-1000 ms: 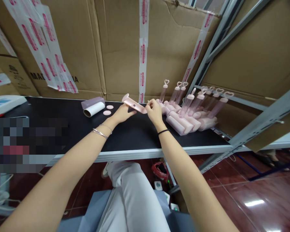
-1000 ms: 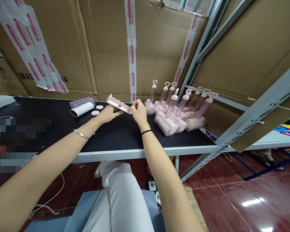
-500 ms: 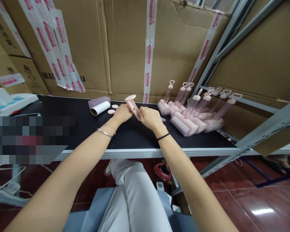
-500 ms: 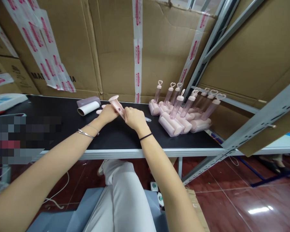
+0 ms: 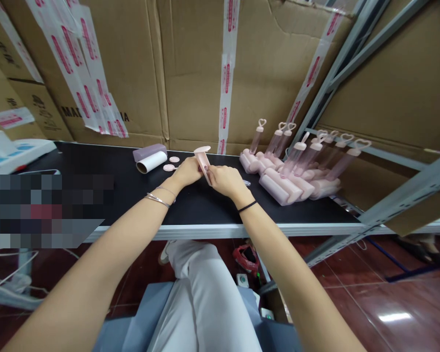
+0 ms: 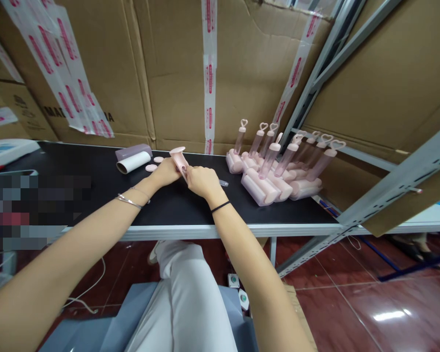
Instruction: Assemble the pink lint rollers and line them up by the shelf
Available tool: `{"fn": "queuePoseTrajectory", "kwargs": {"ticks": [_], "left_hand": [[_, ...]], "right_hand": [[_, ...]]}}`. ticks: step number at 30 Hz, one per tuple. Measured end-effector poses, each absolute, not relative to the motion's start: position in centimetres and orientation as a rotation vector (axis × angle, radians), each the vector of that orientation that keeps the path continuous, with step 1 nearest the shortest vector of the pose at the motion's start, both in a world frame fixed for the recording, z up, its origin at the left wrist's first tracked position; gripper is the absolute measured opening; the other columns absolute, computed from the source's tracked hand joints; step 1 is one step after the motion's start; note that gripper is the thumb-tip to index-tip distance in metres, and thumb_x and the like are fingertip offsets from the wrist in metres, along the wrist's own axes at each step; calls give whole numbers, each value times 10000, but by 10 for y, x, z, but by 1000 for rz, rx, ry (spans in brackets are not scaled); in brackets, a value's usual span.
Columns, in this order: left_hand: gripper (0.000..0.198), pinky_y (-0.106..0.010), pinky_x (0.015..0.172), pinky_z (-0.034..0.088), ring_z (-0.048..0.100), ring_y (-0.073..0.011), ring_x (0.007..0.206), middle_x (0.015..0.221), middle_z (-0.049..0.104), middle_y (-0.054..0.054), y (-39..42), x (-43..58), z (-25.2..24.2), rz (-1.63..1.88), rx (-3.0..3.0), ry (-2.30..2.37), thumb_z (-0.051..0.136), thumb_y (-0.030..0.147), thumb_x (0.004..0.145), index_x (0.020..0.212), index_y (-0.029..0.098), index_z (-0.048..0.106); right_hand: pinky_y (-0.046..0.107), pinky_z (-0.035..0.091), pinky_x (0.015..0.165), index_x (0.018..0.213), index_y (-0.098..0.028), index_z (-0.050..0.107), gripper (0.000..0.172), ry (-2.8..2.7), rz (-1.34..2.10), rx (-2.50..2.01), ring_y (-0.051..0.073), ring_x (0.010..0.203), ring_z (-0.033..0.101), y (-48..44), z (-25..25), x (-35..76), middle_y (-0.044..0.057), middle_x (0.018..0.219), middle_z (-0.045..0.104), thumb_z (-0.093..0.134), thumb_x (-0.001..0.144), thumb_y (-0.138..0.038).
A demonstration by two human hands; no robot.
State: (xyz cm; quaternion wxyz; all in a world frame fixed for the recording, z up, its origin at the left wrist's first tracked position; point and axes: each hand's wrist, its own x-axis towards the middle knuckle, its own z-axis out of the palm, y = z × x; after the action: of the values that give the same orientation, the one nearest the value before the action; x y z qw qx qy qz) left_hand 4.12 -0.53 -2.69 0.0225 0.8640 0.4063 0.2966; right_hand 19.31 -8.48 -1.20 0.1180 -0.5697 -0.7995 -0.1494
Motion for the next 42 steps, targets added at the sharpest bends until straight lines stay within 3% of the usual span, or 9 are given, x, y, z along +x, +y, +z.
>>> {"fn": "queuePoseTrajectory", "kwargs": {"ticks": [6, 12, 20, 27, 35, 40, 42], "left_hand": [[199, -312, 785, 524, 695, -260, 913, 972, 731, -142, -12, 48, -30, 764, 2752, 1406, 513, 184, 790, 858, 138, 693], [234, -378, 806, 535, 700, -334, 976, 991, 738, -160, -17, 53, -26, 571, 2826, 1593, 500, 232, 824, 913, 150, 700], [280, -401, 829, 529, 705, -331, 958, 961, 739, -175, -18, 59, -26, 482, 2844, 1688, 475, 251, 857, 947, 133, 712], [356, -414, 841, 529, 695, -331, 993, 1019, 724, -168, -20, 63, -21, 581, 2651, 1869, 460, 263, 881, 1190, 148, 594], [411, -459, 1012, 435, 535, -352, 1240, 1294, 577, -235, -6, 45, -33, 570, 2442, 2088, 438, 137, 859, 1259, 56, 490], [425, -518, 1002, 421, 516, -387, 1225, 1307, 561, -241, -12, 40, -28, 594, 2436, 2179, 435, 138, 864, 1271, 38, 505], [489, -545, 1022, 395, 483, -389, 1260, 1355, 529, -245, -16, 40, -25, 647, 2468, 2190, 441, 130, 854, 1333, 35, 467]], "right_hand": [[361, 515, 758, 1137, -147, 609, 405, -2395, -449, -1717, 301, 934, 715, -84, -15, 189, 158, 1007, 728, 250, 989, -263], [392, 543, 774, 1152, -123, 603, 383, -2436, -430, -1749, 318, 963, 712, -87, -12, 189, 182, 1029, 717, 284, 946, -167], [436, 553, 776, 1127, -87, 619, 397, -2482, -414, -1732, 340, 971, 707, -88, -8, 190, 216, 1025, 704, 280, 920, -106], [441, 540, 830, 1159, -98, 570, 357, -2362, -336, -1770, 320, 993, 691, -81, -12, 195, 193, 1113, 682, 287, 969, -204], [360, 482, 957, 1210, -36, 547, 372, -2037, -156, -1989, 277, 1144, 621, -69, -19, 215, 209, 1269, 568, 326, 913, -75], [450, 495, 923, 1329, -149, 484, 414, -1934, 13, -2066, 324, 1124, 640, -72, -18, 218, 178, 1232, 618, 290, 964, -156], [449, 494, 924, 1326, -125, 476, 410, -1870, 66, -2119, 332, 1130, 639, -72, -19, 219, 199, 1221, 622, 291, 961, -149]]}}
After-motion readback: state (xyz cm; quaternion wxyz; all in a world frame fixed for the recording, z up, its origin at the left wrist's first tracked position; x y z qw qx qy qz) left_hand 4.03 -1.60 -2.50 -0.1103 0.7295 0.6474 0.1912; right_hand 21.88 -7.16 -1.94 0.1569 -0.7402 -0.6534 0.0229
